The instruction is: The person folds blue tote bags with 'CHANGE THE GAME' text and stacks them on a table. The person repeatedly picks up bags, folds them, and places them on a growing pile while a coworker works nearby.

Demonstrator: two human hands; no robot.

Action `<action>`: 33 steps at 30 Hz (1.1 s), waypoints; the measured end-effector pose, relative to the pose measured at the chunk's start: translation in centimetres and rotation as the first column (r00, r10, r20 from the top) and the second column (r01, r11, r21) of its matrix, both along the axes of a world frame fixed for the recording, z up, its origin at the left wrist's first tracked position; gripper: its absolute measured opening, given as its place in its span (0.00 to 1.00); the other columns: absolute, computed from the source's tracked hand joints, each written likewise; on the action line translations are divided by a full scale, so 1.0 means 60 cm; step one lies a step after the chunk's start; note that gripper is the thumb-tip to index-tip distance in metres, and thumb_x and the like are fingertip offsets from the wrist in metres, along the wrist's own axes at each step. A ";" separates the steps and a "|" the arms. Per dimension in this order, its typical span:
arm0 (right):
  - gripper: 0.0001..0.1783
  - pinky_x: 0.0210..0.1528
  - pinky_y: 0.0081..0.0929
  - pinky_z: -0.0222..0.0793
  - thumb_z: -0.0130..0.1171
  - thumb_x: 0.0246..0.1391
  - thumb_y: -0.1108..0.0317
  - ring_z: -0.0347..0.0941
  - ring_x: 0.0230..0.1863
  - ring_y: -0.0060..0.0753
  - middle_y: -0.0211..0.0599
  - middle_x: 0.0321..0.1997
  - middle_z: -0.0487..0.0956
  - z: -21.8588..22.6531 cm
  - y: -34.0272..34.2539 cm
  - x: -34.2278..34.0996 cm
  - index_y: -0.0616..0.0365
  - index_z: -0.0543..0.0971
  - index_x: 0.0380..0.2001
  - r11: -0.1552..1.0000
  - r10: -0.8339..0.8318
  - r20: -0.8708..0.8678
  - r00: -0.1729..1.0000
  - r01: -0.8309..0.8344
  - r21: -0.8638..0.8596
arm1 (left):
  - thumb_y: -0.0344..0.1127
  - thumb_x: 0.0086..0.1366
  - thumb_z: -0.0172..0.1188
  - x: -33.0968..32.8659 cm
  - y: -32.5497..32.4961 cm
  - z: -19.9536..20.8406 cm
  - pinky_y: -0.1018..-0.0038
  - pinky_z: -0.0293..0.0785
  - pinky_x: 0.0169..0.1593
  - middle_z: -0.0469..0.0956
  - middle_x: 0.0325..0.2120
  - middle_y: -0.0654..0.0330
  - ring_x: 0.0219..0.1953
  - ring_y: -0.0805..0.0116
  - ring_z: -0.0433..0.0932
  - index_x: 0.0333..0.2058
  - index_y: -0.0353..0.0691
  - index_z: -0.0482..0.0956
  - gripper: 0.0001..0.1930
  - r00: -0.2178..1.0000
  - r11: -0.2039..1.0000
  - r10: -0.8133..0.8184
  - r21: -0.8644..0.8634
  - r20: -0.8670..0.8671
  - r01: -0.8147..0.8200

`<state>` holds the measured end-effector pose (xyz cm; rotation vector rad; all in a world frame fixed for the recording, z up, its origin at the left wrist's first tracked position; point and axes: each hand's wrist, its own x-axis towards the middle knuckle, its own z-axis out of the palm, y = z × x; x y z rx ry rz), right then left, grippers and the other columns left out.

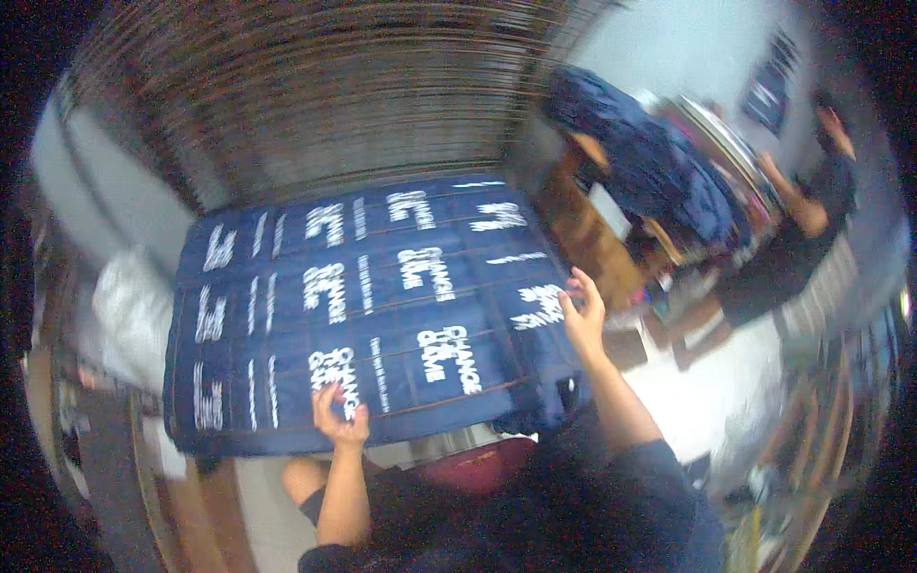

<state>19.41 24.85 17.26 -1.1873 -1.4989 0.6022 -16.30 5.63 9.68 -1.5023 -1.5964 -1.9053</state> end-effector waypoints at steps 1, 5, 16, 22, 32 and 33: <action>0.26 0.37 0.21 0.69 0.58 0.48 0.74 0.69 0.40 0.24 0.37 0.44 0.72 0.018 -0.012 0.022 0.57 0.68 0.53 0.997 -0.080 -0.005 0.997 0.080 -0.017 | 0.48 0.48 0.64 0.010 -0.006 -0.003 0.72 0.66 0.26 0.72 0.23 0.55 0.22 0.63 0.69 0.38 0.34 0.73 0.25 0.999 1.000 -0.022 -0.005 -0.025 0.022; 0.25 0.41 0.22 0.67 0.59 0.47 0.73 0.71 0.41 0.26 0.35 0.43 0.73 0.049 -0.012 0.147 0.56 0.70 0.52 0.962 -0.245 -0.129 0.961 0.258 0.093 | 0.40 0.47 0.65 0.109 -0.035 0.059 0.73 0.63 0.23 0.72 0.20 0.60 0.19 0.66 0.66 0.31 0.36 0.76 0.16 0.970 0.967 -0.226 -0.138 -0.085 0.213; 0.21 0.39 0.22 0.69 0.60 0.48 0.70 0.72 0.36 0.25 0.36 0.38 0.77 0.126 0.076 0.401 0.58 0.73 0.47 0.904 -0.347 -0.294 0.891 0.401 0.148 | 0.49 0.52 0.65 0.276 -0.148 -0.117 0.73 0.71 0.30 0.76 0.21 0.61 0.21 0.69 0.74 0.41 0.41 0.77 0.22 0.734 0.044 -0.589 -0.894 0.337 0.446; 0.25 0.29 0.18 0.66 0.60 0.50 0.60 0.74 0.32 0.21 0.31 0.39 0.75 0.200 0.126 0.460 0.54 0.70 0.51 0.932 -0.300 -0.627 0.719 0.361 -0.031 | 0.52 0.54 0.62 0.277 -0.135 -0.126 0.75 0.69 0.28 0.75 0.16 0.63 0.20 0.74 0.73 0.40 0.37 0.76 0.24 0.797 -0.014 -0.406 -0.875 0.447 0.484; 0.69 0.59 0.52 0.58 0.60 0.37 0.31 0.58 0.60 0.58 0.61 0.63 0.52 0.286 0.258 0.571 0.64 0.31 0.63 0.993 0.112 -0.978 0.179 -0.051 0.104 | 0.51 0.55 0.63 0.276 -0.123 -0.160 0.76 0.68 0.26 0.74 0.15 0.62 0.18 0.75 0.72 0.38 0.37 0.77 0.22 0.794 0.045 -0.396 -0.854 0.461 0.518; 0.70 0.59 0.54 0.57 0.60 0.36 0.31 0.56 0.61 0.61 0.62 0.64 0.51 0.288 0.272 0.553 0.64 0.30 0.63 0.989 0.123 -0.984 0.126 -0.097 0.111 | 0.51 0.55 0.63 0.272 -0.132 -0.162 0.75 0.69 0.26 0.74 0.15 0.62 0.19 0.74 0.72 0.38 0.37 0.77 0.22 0.808 0.062 -0.392 -0.864 0.439 0.499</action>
